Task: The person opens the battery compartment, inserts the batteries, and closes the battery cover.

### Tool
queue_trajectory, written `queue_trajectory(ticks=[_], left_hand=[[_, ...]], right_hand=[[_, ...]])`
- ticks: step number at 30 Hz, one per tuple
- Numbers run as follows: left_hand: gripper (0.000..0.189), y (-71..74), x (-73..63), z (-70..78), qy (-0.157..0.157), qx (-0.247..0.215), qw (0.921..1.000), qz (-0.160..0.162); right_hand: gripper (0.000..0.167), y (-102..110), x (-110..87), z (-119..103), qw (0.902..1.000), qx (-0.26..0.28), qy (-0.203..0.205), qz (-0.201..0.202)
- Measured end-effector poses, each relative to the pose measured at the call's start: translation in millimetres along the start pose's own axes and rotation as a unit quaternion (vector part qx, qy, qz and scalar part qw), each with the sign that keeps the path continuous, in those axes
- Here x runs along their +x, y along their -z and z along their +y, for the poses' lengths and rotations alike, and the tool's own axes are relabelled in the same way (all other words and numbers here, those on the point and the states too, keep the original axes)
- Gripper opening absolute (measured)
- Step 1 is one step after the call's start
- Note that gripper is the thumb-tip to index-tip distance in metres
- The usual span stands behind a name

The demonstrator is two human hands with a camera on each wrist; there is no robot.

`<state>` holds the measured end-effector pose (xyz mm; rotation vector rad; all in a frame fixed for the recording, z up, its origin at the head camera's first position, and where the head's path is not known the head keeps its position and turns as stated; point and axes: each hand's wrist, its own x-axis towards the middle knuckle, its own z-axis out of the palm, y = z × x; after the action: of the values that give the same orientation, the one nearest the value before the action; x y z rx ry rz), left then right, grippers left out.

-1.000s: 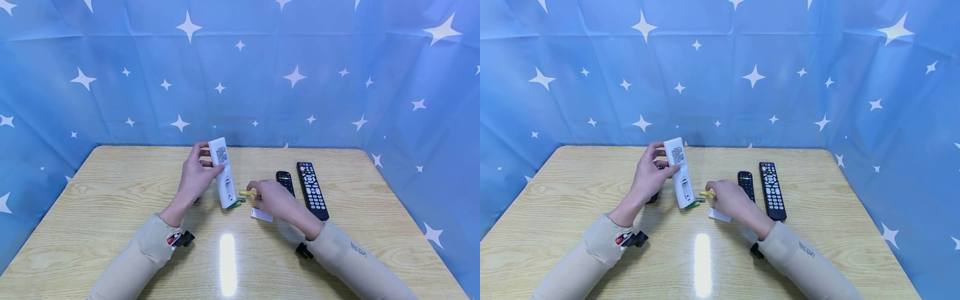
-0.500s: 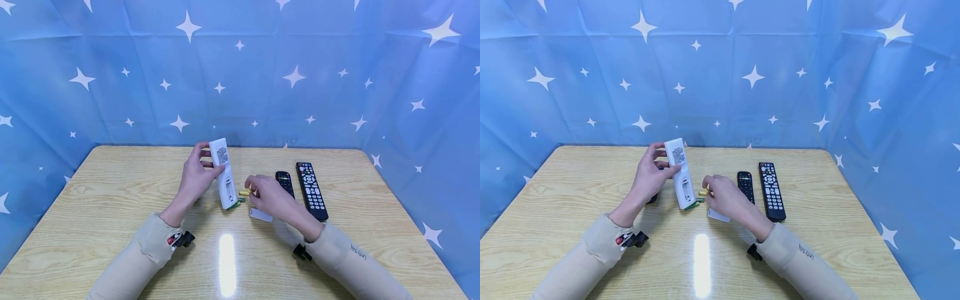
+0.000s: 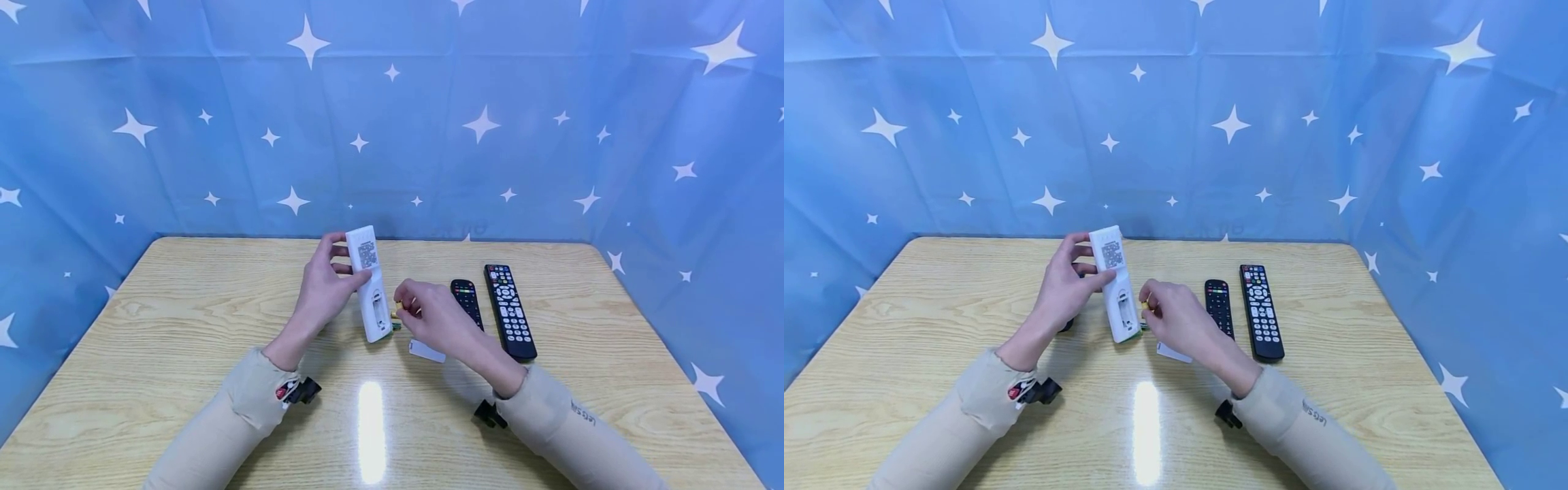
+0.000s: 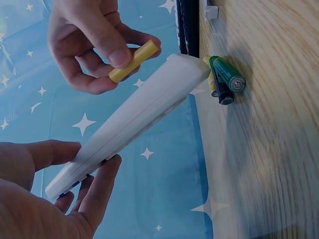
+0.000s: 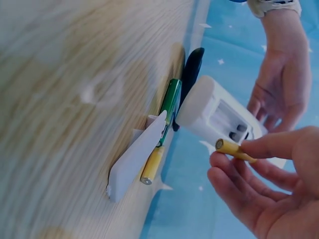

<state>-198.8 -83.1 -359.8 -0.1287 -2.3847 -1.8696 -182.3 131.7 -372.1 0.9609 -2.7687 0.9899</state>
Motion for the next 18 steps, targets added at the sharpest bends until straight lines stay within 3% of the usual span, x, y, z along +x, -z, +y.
queue_trajectory(ticks=[18], left_hand=[[0.067, -4.9, -0.7, 1.9, -0.007, -0.014, 0.9998, -0.010]], right_hand=[[0.011, -3.7, 0.3, -4.5, 0.9983, 0.039, 0.006, 0.042]])
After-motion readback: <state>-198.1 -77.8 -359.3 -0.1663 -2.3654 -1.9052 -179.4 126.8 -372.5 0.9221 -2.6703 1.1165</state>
